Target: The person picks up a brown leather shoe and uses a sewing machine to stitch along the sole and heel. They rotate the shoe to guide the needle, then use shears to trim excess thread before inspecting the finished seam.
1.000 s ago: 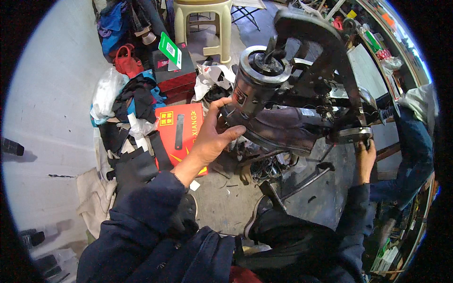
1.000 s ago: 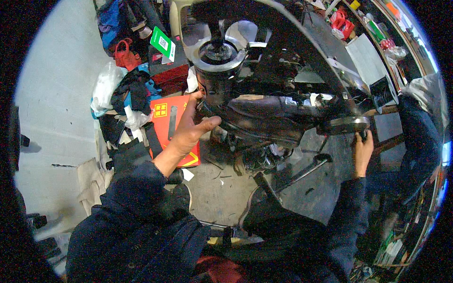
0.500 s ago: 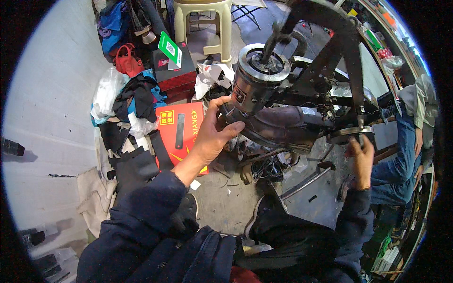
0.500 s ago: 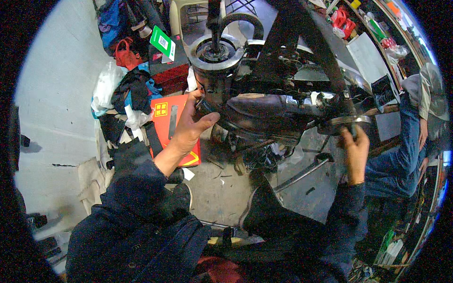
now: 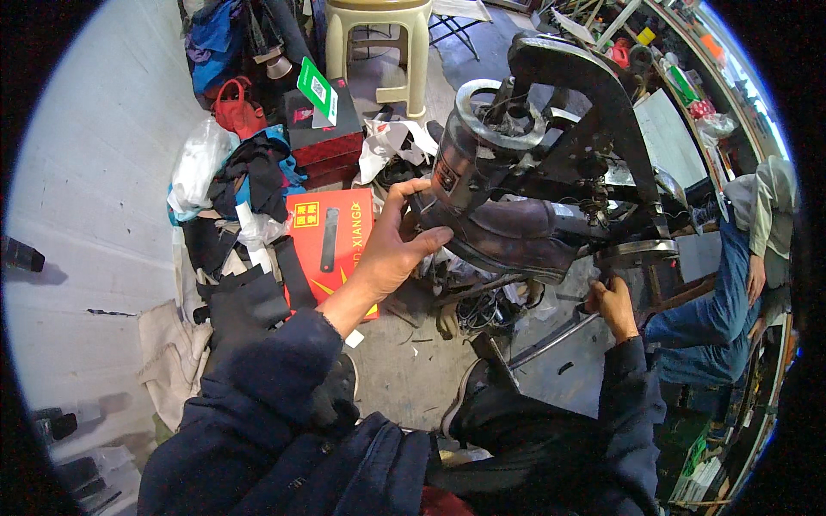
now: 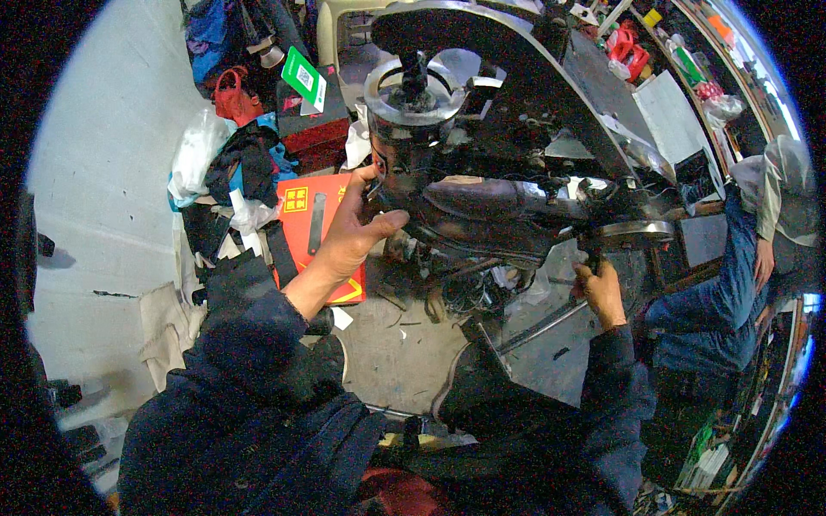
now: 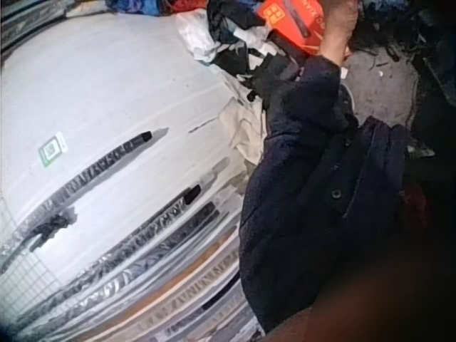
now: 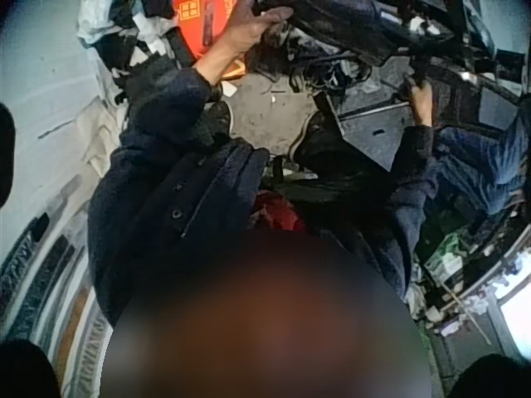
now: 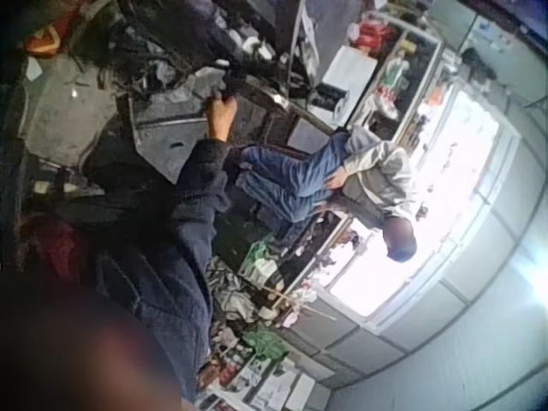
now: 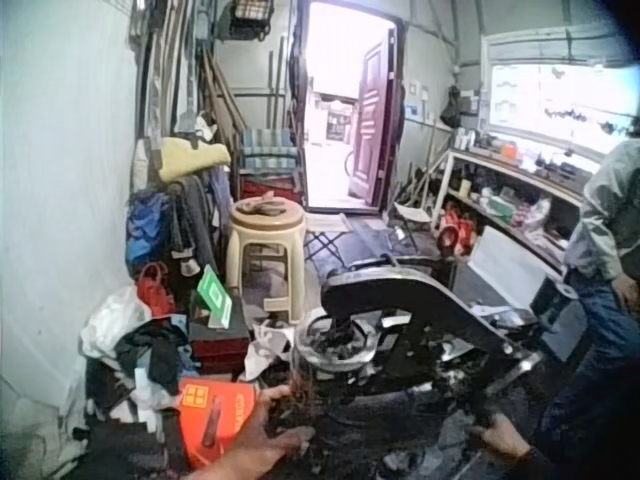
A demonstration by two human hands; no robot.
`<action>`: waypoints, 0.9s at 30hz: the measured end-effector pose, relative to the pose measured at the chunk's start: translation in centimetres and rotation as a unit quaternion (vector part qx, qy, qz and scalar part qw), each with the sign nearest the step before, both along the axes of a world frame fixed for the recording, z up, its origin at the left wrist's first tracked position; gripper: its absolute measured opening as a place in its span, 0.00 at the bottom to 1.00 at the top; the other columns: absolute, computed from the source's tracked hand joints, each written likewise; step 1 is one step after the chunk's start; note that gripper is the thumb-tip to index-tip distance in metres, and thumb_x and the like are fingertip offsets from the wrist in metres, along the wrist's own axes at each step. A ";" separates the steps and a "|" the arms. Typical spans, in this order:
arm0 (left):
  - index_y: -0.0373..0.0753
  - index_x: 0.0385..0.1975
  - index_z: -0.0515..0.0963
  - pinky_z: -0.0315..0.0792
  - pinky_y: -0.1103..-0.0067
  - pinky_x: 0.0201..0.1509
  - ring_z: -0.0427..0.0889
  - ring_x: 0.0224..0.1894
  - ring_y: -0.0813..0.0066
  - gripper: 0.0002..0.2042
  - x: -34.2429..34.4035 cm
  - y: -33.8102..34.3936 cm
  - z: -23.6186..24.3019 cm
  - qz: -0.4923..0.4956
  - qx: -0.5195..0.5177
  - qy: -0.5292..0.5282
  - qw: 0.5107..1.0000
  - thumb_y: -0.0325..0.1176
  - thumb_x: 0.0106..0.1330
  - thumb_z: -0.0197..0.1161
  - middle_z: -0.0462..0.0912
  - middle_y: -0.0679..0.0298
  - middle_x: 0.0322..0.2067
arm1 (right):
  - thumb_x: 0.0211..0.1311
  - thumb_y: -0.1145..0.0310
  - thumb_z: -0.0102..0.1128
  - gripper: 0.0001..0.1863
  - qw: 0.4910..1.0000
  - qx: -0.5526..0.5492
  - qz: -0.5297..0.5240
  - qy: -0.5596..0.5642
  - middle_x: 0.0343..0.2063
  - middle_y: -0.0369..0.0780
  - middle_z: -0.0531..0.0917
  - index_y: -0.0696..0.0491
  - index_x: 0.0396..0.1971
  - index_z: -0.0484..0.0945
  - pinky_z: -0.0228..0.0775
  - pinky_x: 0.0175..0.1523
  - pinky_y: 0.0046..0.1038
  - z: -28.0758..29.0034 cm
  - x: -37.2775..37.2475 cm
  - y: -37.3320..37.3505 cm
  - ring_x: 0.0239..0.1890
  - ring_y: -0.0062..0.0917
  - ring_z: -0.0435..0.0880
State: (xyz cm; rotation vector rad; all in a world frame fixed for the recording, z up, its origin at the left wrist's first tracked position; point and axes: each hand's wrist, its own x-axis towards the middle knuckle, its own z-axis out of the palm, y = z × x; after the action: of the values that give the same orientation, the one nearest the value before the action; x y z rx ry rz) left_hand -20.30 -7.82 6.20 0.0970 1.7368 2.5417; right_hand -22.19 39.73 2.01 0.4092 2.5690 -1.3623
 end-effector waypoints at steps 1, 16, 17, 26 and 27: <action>0.42 0.68 0.62 0.72 0.77 0.60 0.78 0.54 0.77 0.32 0.0 0.0 0.0 0.000 -0.001 0.000 1.000 0.27 0.66 0.71 0.79 0.63 0.54 | 0.72 0.68 0.62 0.12 0.999 0.017 0.049 -0.008 0.24 0.40 0.82 0.63 0.41 0.73 0.72 0.26 0.28 1.4 0.2 -1.5 0.21 0.24 0.80; 0.42 0.67 0.62 0.73 0.76 0.63 0.79 0.56 0.77 0.33 -0.1 0.1 -0.4 0.004 -0.021 0.003 1.000 0.26 0.65 0.71 0.79 0.61 0.56 | 0.67 0.75 0.62 0.13 0.924 0.270 -0.033 0.268 0.39 0.44 0.85 0.61 0.50 0.78 0.74 0.44 0.31 0.1 -2.7 10.7 0.37 0.30 0.81; 0.42 0.67 0.62 0.73 0.77 0.63 0.79 0.56 0.77 0.33 0.0 0.1 -0.4 0.003 -0.014 0.002 1.000 0.26 0.65 0.71 0.79 0.61 0.56 | 0.65 0.74 0.64 0.16 0.944 0.260 -0.048 0.197 0.45 0.50 0.88 0.61 0.52 0.79 0.76 0.50 0.37 -1.1 -2.4 10.1 0.42 0.39 0.87; 0.43 0.67 0.61 0.73 0.76 0.63 0.79 0.57 0.77 0.33 0.0 0.2 -0.5 0.004 -0.011 0.020 1.000 0.24 0.65 0.70 0.79 0.62 0.56 | 0.70 0.67 0.64 0.10 0.988 0.023 0.041 0.144 0.22 0.37 0.81 0.59 0.37 0.77 0.73 0.29 0.24 6.3 0.6 -4.0 0.22 0.21 0.81; 0.43 0.67 0.61 0.73 0.76 0.63 0.79 0.57 0.77 0.32 0.0 0.1 -0.5 0.004 -0.019 0.021 1.000 0.24 0.65 0.70 0.79 0.62 0.56 | 0.71 0.67 0.64 0.09 0.982 0.063 0.010 0.176 0.22 0.35 0.80 0.58 0.37 0.77 0.71 0.29 0.23 8.3 0.7 -3.3 0.22 0.20 0.79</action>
State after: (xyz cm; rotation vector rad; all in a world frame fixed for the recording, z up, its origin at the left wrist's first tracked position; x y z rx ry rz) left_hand -20.29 -7.70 5.69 0.1422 1.8034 2.5281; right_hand -21.54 36.42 10.28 0.1706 2.9457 -1.3761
